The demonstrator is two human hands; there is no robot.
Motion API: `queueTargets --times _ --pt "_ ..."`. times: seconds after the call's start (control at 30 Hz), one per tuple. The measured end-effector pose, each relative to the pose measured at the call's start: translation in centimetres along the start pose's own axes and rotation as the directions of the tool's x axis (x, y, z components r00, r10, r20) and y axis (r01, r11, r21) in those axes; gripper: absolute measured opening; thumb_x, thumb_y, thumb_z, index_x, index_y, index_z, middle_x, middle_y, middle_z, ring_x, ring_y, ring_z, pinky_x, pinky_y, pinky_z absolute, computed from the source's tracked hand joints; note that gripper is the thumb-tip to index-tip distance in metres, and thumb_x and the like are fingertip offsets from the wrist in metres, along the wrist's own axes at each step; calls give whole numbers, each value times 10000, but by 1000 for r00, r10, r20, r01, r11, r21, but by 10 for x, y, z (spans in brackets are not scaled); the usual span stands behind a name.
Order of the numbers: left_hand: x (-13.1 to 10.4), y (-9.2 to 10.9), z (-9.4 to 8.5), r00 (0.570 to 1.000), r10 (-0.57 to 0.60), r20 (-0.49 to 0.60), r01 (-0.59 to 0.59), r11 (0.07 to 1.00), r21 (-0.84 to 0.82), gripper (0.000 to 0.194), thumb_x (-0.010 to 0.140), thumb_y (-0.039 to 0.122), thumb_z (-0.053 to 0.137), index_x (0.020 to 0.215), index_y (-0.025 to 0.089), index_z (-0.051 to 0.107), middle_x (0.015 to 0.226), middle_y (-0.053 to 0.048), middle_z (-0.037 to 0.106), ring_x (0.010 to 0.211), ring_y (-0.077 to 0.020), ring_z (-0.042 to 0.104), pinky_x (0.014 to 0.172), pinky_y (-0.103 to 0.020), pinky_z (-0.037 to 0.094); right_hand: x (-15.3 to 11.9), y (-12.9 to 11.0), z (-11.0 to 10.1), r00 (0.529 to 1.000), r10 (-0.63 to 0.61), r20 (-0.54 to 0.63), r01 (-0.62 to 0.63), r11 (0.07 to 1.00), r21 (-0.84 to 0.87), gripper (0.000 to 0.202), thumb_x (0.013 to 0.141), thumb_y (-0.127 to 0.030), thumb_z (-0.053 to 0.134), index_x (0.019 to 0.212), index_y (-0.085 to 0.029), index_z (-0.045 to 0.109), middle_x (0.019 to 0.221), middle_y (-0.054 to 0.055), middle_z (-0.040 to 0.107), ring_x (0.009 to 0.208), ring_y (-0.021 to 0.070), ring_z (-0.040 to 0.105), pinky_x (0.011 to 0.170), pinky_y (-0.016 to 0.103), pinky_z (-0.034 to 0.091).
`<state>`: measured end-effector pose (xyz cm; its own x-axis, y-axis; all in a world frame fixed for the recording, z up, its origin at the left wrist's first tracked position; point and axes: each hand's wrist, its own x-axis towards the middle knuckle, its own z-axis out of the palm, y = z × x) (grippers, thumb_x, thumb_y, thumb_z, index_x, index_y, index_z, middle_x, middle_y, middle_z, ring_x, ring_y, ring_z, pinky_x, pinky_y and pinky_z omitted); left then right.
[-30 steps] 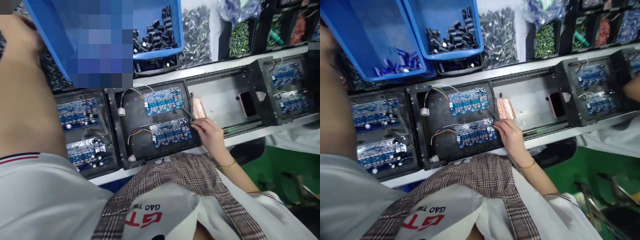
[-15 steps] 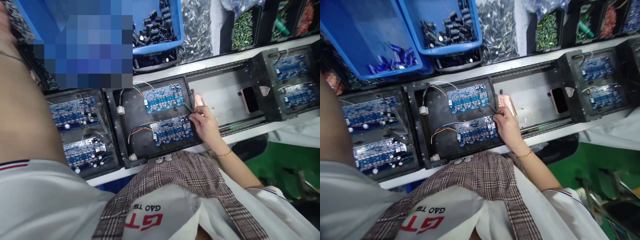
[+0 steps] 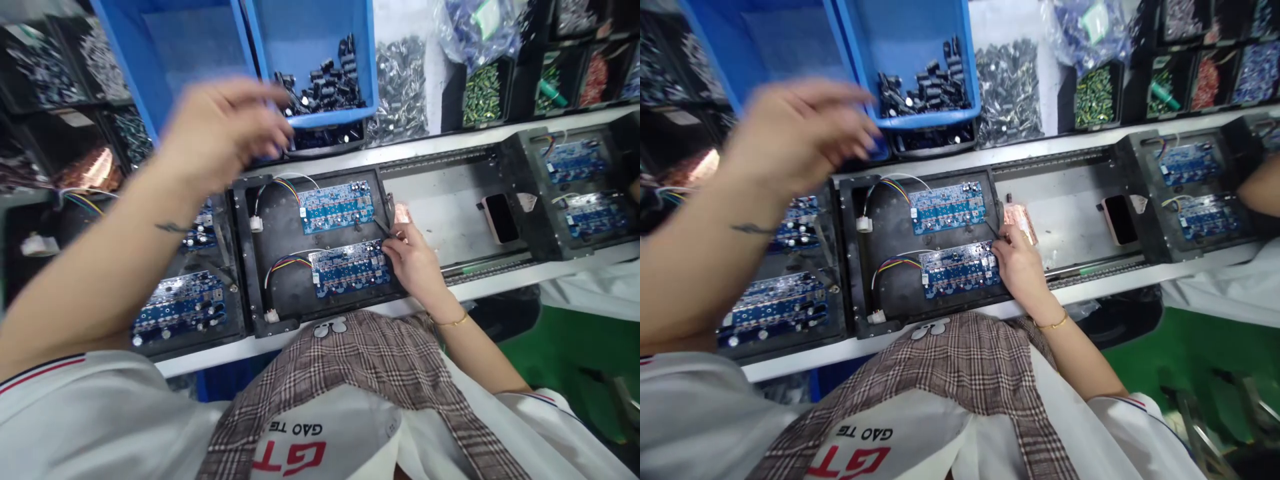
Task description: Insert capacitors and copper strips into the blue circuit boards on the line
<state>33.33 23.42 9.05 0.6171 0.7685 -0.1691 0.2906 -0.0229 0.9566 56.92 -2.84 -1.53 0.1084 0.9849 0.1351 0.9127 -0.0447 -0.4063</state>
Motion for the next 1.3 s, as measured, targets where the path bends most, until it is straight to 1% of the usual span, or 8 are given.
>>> queueTargets --times 0.2,0.63,0.73,0.8,0.9,1.0,1.1,1.3 --pt "-46 -14 74 824 -57 564 77 997 -12 514 901 182 612 1392 167 461 968 -59 738 868 -131 697 807 -262 538 29 -53 -33 971 -216 -104 236 934 268 361 949 -213 593 1308 -246 610 1181 81 682 1087 192 646 972 390 562" --pt "-67 -9 45 691 -102 716 259 959 -113 668 878 187 652 1495 175 397 828 -40 729 713 -125 678 655 -225 500 73 -88 -39 864 -488 -122 479 724 496 181 974 -159 534 1049 -232 682 966 40 716 969 140 675 857 327 600" --pt "-59 18 6 868 -86 490 -17 979 201 472 880 261 645 1347 230 590 961 -38 749 801 -133 690 786 -275 542 81 -88 -45 884 -423 -201 466 749 471 144 957 -157 568 1017 -237 671 949 23 731 937 137 686 865 327 594" --pt "-41 29 -47 979 204 -1 -176 848 500 328 867 336 641 1184 269 686 1072 0 732 893 -135 675 883 -303 534 81 -83 -49 909 -352 -224 417 786 455 154 944 -141 587 1036 -243 658 986 14 743 956 133 695 889 316 585" --pt "2 21 -143 627 548 -554 -97 761 642 474 888 393 448 1298 192 573 1136 -2 684 1001 -142 675 876 -339 492 69 -68 -52 924 -318 -211 379 824 421 187 934 -132 600 1059 -258 658 1000 0 756 934 128 712 885 298 587" --pt "46 2 -195 816 186 -547 259 729 634 634 832 540 530 1360 188 525 1312 -12 643 1315 -212 508 1022 -387 404 48 -51 -47 948 -241 -208 307 865 398 175 925 -160 622 1055 -264 678 932 -6 759 824 128 718 801 288 604" --pt "75 -1 -156 828 258 -498 255 617 744 636 874 520 600 1365 132 489 1531 35 435 1453 -148 272 1236 -325 156 29 -38 -37 976 -134 -173 197 884 423 160 929 -186 621 1050 -258 696 911 7 758 800 141 717 772 303 611" --pt "108 8 30 939 324 118 -284 533 797 527 949 505 531 1416 264 486 1585 17 330 1455 -165 212 1234 -359 132 4 -27 -30 994 -36 -106 82 878 472 223 955 -190 559 1092 -262 719 1001 33 768 913 169 732 863 351 617"
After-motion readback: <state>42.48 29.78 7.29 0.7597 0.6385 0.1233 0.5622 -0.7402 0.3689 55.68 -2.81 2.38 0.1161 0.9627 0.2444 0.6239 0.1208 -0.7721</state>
